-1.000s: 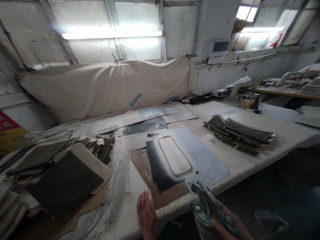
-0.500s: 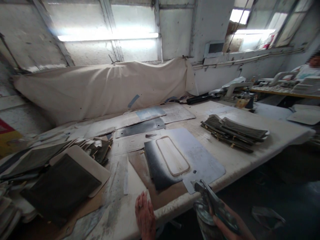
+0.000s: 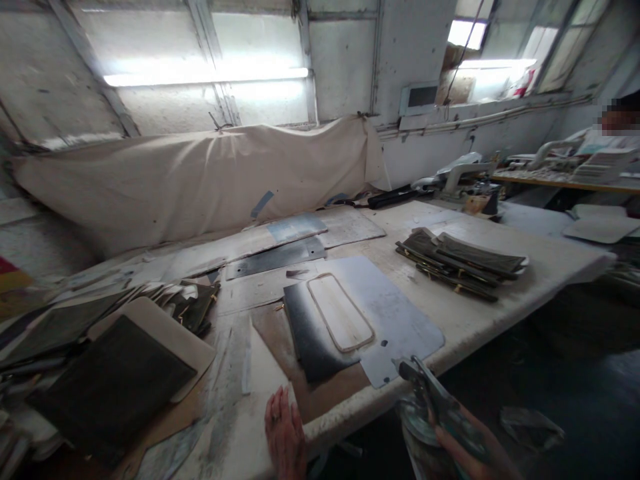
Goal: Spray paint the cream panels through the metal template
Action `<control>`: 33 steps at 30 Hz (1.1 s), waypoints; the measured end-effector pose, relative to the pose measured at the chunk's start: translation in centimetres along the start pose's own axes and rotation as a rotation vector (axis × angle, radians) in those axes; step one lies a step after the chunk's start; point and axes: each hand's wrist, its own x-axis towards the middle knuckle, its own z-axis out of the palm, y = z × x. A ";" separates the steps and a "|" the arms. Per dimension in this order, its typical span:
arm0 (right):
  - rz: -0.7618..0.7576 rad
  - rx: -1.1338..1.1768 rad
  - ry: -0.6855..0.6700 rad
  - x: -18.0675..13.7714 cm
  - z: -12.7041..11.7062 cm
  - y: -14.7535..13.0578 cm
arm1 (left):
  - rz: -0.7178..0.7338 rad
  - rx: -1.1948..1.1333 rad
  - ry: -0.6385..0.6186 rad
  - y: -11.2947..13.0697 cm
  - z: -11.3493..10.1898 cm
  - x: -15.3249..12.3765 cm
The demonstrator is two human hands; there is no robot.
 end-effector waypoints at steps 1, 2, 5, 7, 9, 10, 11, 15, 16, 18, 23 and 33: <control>-0.007 0.003 0.015 0.0 -0.2 -0.1 | 0.003 0.000 0.002 0.0 0.1 -0.1; -0.013 0.005 0.022 -0.1 -0.3 -0.2 | 0.006 -0.002 0.005 0.1 0.2 -0.1; -0.023 0.015 0.018 -0.2 -0.4 -0.8 | 0.006 -0.017 0.007 0.2 0.2 -0.2; -0.020 0.018 0.017 -0.3 -0.2 -1.0 | -0.005 -0.027 0.006 0.2 0.2 -0.1; -0.010 0.014 0.016 -0.4 0.2 -0.9 | -0.016 -0.034 -0.002 0.1 0.2 -0.1; -0.005 0.010 0.017 -0.5 0.4 -0.8 | -0.020 -0.034 -0.005 0.0 0.2 -0.1; -0.005 0.006 0.005 -0.6 0.7 -0.6 | -0.021 -0.033 -0.008 -0.1 0.1 -0.1; 0.003 -0.027 -0.033 -1.2 2.1 -0.3 | -0.032 -0.039 -0.016 -0.5 -0.1 -0.1; 0.010 -0.034 -0.011 -1.4 2.5 -0.4 | -0.031 -0.043 -0.017 -0.7 -0.2 -0.1; 0.002 -0.029 0.010 -1.6 3.1 -1.0 | -0.023 -0.047 -0.010 -1.0 -0.3 -0.2; -0.083 0.005 -0.143 -2.0 4.3 -2.4 | 0.002 -0.055 0.015 -1.6 -0.5 -0.5; -0.155 0.009 -0.111 -2.6 5.4 -3.7 | -0.017 -0.076 0.003 -1.9 -0.6 -0.7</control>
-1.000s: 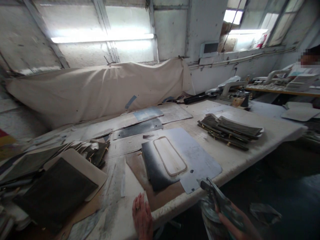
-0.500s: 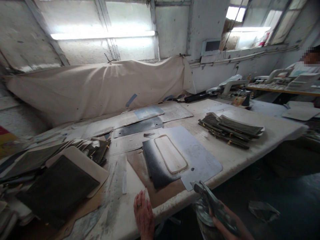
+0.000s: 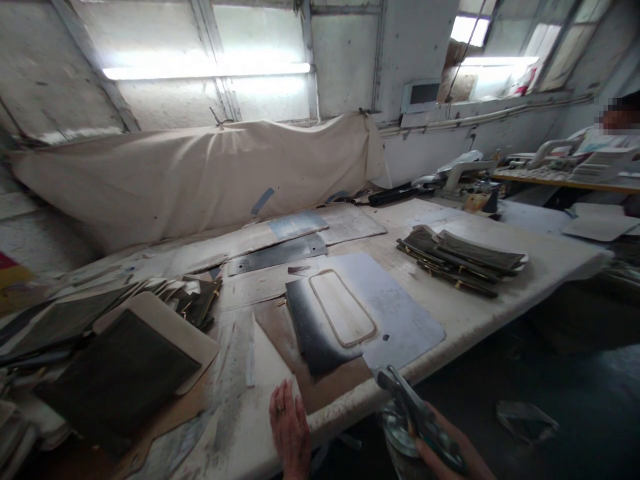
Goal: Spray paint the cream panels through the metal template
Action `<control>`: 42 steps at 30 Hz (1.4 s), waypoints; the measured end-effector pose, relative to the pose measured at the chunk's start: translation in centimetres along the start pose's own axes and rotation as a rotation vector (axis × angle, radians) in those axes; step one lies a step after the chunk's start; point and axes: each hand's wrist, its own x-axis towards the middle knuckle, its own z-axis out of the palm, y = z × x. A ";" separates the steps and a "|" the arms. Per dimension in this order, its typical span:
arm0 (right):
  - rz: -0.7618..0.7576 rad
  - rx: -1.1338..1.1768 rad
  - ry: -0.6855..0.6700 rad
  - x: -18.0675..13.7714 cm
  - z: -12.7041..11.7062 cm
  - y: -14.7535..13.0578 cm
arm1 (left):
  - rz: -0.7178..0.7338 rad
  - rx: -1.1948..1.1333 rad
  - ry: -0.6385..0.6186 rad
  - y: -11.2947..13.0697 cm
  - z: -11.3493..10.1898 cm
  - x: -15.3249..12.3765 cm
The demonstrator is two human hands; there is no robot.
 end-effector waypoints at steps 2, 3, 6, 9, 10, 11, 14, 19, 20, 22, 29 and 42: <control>0.012 -0.014 -0.022 0.1 -0.3 -0.2 | 0.003 0.001 -0.003 0.1 0.0 0.0; 0.026 -0.010 -0.016 0.0 -0.5 -0.1 | -0.001 -0.001 -0.006 0.2 -0.1 0.0; 0.071 0.014 0.030 -0.1 -1.2 0.7 | -0.022 -0.016 -0.023 0.4 -0.1 0.0; 0.112 0.025 0.034 -0.2 -2.1 1.8 | -0.036 -0.026 -0.042 0.6 0.0 -0.1; 0.118 0.021 0.020 -0.2 -2.4 2.0 | -0.035 -0.029 -0.045 0.6 0.1 -0.2; 0.119 0.016 0.022 -0.2 -2.7 2.3 | -0.035 -0.033 -0.046 0.7 0.2 -0.2; 0.134 0.003 0.079 -0.3 -3.4 2.7 | -0.034 -0.050 -0.049 0.9 0.2 -0.3; 0.153 -0.010 0.146 -0.6 -3.7 2.7 | -0.039 -0.045 -0.043 1.1 0.2 -0.1; 0.153 -0.013 0.116 -0.6 -3.7 2.6 | -0.037 -0.044 -0.037 1.1 0.1 -0.1; 0.158 -0.021 0.060 -0.6 -3.3 2.3 | -0.029 -0.042 -0.026 1.1 0.1 0.0; 0.098 0.014 -0.001 -0.3 -1.3 0.6 | -0.030 -0.061 -0.002 0.9 0.0 0.0; 0.106 0.034 -0.016 2.2 -2.0 0.3 | -0.049 -0.025 -0.028 1.2 1.6 0.4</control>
